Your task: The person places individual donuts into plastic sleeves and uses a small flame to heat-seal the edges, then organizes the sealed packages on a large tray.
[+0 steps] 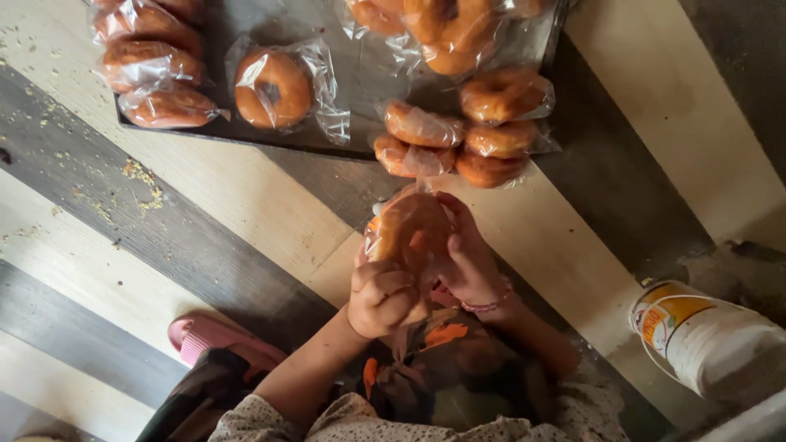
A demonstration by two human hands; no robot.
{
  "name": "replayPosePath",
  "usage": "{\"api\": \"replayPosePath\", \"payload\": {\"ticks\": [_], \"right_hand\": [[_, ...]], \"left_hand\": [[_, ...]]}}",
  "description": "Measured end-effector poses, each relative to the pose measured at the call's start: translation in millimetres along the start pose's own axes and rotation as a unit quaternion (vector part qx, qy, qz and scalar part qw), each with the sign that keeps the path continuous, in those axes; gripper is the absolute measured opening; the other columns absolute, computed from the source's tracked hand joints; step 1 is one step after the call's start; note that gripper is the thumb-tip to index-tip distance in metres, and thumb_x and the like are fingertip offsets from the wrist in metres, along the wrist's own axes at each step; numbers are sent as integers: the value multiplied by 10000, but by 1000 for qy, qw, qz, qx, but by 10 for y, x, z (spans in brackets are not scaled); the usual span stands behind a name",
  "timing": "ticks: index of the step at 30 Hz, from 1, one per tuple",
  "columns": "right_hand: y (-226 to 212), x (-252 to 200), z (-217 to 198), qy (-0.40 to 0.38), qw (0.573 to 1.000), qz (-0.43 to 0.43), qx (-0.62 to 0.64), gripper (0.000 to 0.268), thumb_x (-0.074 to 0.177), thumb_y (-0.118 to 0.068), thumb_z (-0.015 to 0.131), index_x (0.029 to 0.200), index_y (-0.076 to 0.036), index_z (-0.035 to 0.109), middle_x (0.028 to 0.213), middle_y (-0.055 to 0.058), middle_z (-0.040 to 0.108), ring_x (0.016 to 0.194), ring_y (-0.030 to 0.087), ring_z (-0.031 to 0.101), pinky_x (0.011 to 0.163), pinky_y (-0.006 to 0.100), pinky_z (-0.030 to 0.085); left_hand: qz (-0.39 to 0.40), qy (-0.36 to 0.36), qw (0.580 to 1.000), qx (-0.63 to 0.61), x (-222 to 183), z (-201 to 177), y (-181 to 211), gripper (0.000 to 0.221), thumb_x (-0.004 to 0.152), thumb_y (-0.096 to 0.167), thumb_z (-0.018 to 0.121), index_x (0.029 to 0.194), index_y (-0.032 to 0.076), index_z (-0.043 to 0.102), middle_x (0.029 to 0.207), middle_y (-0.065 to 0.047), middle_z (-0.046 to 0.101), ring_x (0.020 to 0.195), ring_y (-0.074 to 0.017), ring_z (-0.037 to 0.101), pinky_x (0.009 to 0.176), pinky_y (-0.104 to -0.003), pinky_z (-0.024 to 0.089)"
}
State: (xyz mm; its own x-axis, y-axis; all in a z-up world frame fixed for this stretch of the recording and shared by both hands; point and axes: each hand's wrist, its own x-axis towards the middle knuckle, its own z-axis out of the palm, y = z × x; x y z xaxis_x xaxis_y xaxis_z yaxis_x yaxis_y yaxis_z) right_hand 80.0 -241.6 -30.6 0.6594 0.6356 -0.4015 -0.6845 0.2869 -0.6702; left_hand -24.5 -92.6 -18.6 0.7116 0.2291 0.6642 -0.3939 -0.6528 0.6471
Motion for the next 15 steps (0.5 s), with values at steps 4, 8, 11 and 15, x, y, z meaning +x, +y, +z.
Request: {"api": "replayPosePath", "payload": {"ticks": [4,8,11,15], "right_hand": [[139,5,-149,-39,989,98,101,986,905,-155,834,1683,-146,229,1444,99,502,1074,208,530,775,321,494],[5,379,-182,-9,998,19,59,951,870,-150,863,1606,-119,262,1464,90,497,1247,204,563,961,351,547],[-352,873,-245,28,974,-164,-153,865,956,-102,804,1621,-133,251,1532,87,504,1357,215,583,1124,379,556],[-795,1590,-189,-61,669,-317,-669,468,970,-69,732,1411,-137,588,1243,140,642,1141,313,650,964,415,546]], "left_hand": [[-32,-33,998,35,59,-34,-35,237,696,140,862,837,140,672,1094,-37,564,1061,-292,550,1087,-599,436],[-81,-65,992,69,63,-70,-90,349,769,192,859,897,68,560,1166,-123,535,1112,-329,552,1190,-721,304],[-119,-27,990,75,27,-152,-106,385,792,216,837,1058,60,607,1203,-115,482,1170,-342,516,1226,-709,251],[-143,-58,981,121,-47,-285,-68,370,806,176,820,1094,79,610,1273,-150,464,1250,-381,471,1225,-702,264]]}}
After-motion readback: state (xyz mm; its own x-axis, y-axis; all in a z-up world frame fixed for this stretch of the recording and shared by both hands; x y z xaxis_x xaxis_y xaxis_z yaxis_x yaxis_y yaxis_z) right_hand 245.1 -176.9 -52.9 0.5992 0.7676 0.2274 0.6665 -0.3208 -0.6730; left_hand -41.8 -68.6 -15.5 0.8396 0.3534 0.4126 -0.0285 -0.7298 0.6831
